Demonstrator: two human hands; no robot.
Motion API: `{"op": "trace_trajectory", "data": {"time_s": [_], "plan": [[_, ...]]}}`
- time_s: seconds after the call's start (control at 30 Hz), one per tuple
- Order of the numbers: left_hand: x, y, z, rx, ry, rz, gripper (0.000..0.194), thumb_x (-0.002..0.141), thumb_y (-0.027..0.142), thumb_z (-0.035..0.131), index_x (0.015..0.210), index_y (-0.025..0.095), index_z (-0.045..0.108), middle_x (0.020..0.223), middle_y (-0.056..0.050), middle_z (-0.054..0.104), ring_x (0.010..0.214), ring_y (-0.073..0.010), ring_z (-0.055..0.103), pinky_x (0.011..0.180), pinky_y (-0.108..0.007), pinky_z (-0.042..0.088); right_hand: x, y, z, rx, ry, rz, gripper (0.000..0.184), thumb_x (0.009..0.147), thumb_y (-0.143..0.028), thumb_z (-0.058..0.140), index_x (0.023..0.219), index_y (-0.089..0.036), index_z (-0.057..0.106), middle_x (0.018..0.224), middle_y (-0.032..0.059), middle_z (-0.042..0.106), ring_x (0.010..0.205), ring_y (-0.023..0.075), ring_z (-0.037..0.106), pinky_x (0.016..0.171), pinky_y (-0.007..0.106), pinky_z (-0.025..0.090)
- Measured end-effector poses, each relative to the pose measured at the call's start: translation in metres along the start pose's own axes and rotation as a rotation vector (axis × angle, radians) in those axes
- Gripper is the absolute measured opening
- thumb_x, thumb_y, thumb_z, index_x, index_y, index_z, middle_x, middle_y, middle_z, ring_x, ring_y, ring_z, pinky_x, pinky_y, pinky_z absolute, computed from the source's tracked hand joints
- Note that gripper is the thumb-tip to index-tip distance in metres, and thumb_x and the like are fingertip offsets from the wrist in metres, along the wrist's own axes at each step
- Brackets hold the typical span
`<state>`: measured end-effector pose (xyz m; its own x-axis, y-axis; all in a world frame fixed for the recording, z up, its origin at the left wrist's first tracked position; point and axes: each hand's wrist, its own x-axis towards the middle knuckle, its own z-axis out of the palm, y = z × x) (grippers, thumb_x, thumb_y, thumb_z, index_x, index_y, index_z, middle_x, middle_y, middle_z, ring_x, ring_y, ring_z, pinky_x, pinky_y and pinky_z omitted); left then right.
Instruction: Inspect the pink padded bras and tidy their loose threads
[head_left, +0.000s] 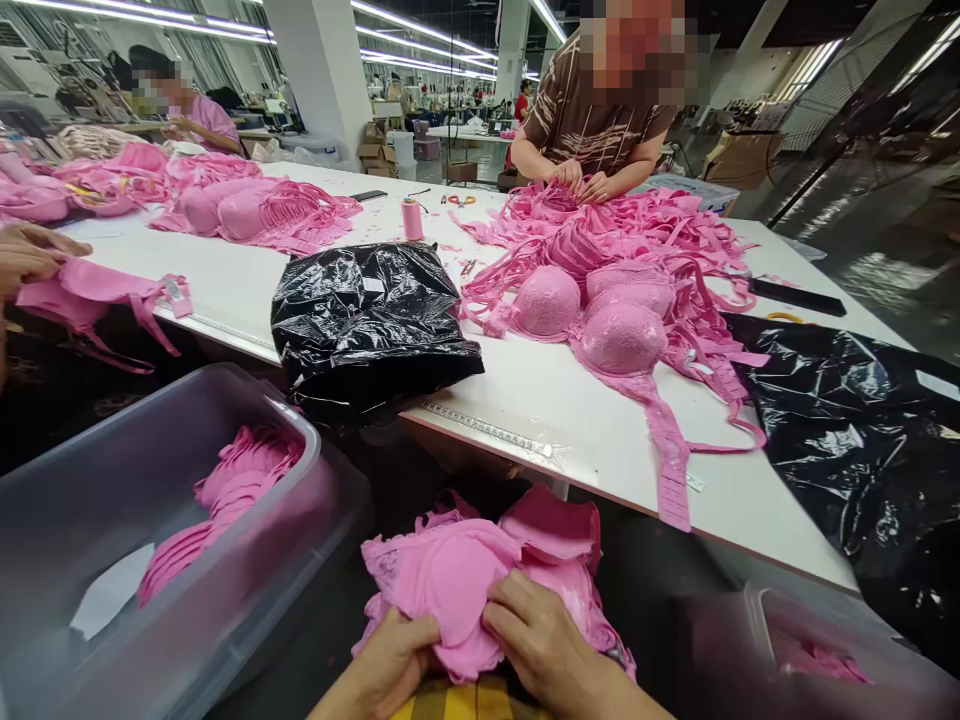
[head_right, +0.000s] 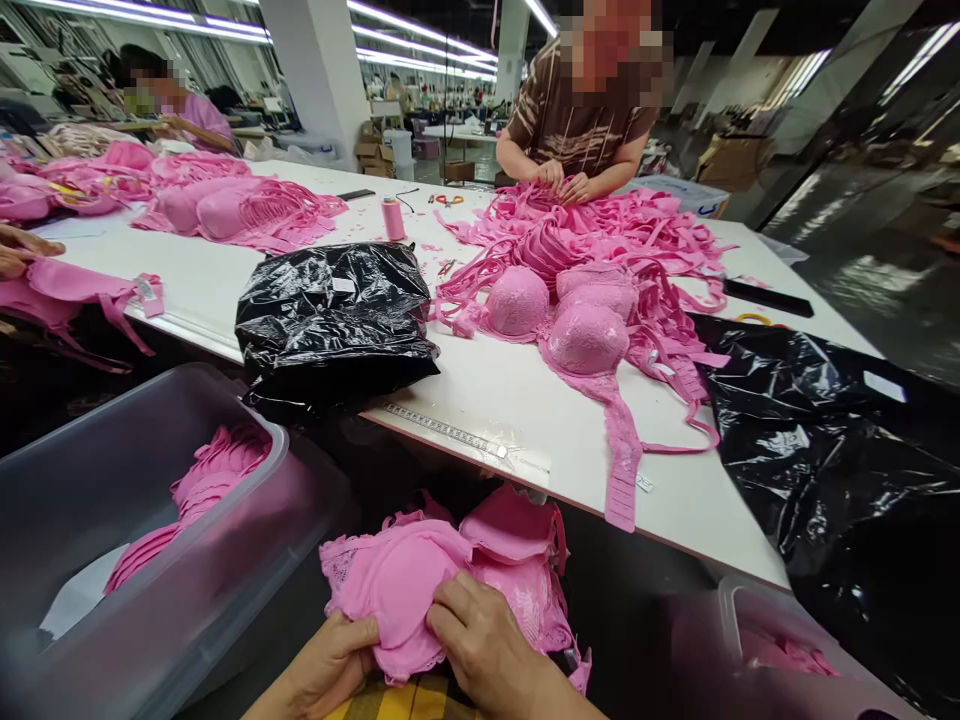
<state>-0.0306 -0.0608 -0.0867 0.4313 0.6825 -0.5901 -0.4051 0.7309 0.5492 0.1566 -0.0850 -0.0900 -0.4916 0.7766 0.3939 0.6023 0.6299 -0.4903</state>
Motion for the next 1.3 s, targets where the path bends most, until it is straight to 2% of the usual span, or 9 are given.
{"op": "trace_trajectory", "data": {"time_s": [0.1, 0.23, 0.47, 0.67, 0.77, 0.87, 1.07, 1.17, 1.3], "plan": [[0.001, -0.003, -0.004, -0.022, -0.021, -0.029, 0.076, 0.054, 0.017, 0.078, 0.126, 0.016, 0.051, 0.095, -0.013, 0.07, 0.089, -0.0297, 0.064, 0.079, -0.039, 0.049, -0.004, 0.0, 0.006, 0.019, -0.009, 0.046, 0.02, 0.089, -0.008, 0.037, 0.085, -0.015, 0.055, 0.081, 0.0072, 0.058, 0.07, 0.0169, 0.052, 0.058, 0.028, 0.043], [0.002, -0.005, 0.0, -0.025, -0.053, -0.04, 0.077, 0.051, 0.018, 0.078, 0.124, 0.017, 0.052, 0.093, -0.013, 0.07, 0.082, -0.0307, 0.065, 0.067, -0.039, 0.052, -0.01, 0.001, 0.002, 0.031, -0.012, 0.051, 0.017, 0.091, -0.014, 0.042, 0.102, -0.015, 0.055, 0.094, 0.0094, 0.06, 0.078, 0.0174, 0.054, 0.064, 0.028, 0.044], [0.003, -0.008, -0.001, -0.018, -0.008, -0.092, 0.068, 0.056, 0.02, 0.076, 0.12, 0.014, 0.054, 0.079, -0.011, 0.07, 0.063, -0.0237, 0.065, 0.055, -0.033, 0.051, -0.006, 0.001, 0.018, -0.026, 0.091, 0.067, 0.022, 0.091, -0.011, 0.036, 0.08, -0.017, 0.055, 0.069, 0.0034, 0.056, 0.062, 0.0156, 0.049, 0.051, 0.027, 0.032], [0.006, -0.013, -0.008, 0.042, 0.068, -0.145, 0.062, 0.066, 0.021, 0.071, 0.124, 0.019, 0.048, 0.077, -0.008, 0.07, 0.062, -0.0214, 0.065, 0.048, -0.027, 0.051, -0.005, -0.003, 0.015, 0.049, 0.165, 0.049, 0.014, 0.09, -0.011, 0.041, 0.091, -0.016, 0.055, 0.076, 0.0045, 0.06, 0.066, 0.0152, 0.05, 0.056, 0.026, 0.034], [0.007, -0.016, -0.006, 0.049, 0.059, -0.125, 0.062, 0.067, 0.022, 0.07, 0.125, 0.019, 0.047, 0.08, -0.009, 0.071, 0.065, -0.0226, 0.066, 0.047, -0.027, 0.051, -0.003, -0.002, 0.011, -0.002, 0.141, 0.027, 0.018, 0.089, -0.008, 0.041, 0.089, -0.016, 0.056, 0.071, 0.0036, 0.06, 0.061, 0.0151, 0.047, 0.053, 0.026, 0.03], [0.008, -0.019, -0.005, 0.019, 0.02, -0.096, 0.066, 0.064, 0.023, 0.072, 0.125, 0.016, 0.048, 0.085, -0.011, 0.071, 0.073, -0.0264, 0.067, 0.054, -0.031, 0.053, -0.001, -0.001, 0.009, 0.015, 0.099, 0.048, 0.023, 0.087, -0.005, 0.037, 0.082, -0.017, 0.056, 0.067, 0.0031, 0.058, 0.059, 0.0151, 0.046, 0.051, 0.026, 0.028], [0.012, -0.027, -0.006, -0.031, 0.005, -0.023, 0.075, 0.048, 0.006, 0.069, 0.121, 0.015, 0.053, 0.095, -0.012, 0.07, 0.097, -0.0312, 0.061, 0.083, -0.041, 0.048, 0.004, 0.0, -0.004, 0.043, -0.062, 0.013, 0.024, 0.081, -0.003, 0.037, 0.076, -0.019, 0.054, 0.069, 0.0028, 0.057, 0.061, 0.0155, 0.045, 0.051, 0.027, 0.028], [0.013, -0.027, -0.005, 0.044, 0.023, 0.04, 0.069, 0.049, 0.005, 0.062, 0.117, 0.016, 0.056, 0.098, -0.011, 0.069, 0.103, -0.0308, 0.058, 0.089, -0.042, 0.045, 0.007, 0.002, -0.013, 0.053, -0.113, 0.005, 0.023, 0.08, -0.004, 0.039, 0.073, -0.02, 0.054, 0.072, 0.0026, 0.058, 0.062, 0.0156, 0.045, 0.051, 0.028, 0.028], [0.009, -0.022, -0.003, 0.198, 0.047, 0.098, 0.06, 0.054, 0.008, 0.06, 0.114, 0.015, 0.057, 0.096, -0.01, 0.069, 0.104, -0.0301, 0.056, 0.091, -0.04, 0.043, 0.01, 0.003, -0.015, 0.139, -0.125, 0.081, 0.018, 0.085, -0.01, 0.041, 0.076, -0.019, 0.054, 0.077, 0.0036, 0.057, 0.068, 0.0151, 0.048, 0.056, 0.027, 0.033]]}}
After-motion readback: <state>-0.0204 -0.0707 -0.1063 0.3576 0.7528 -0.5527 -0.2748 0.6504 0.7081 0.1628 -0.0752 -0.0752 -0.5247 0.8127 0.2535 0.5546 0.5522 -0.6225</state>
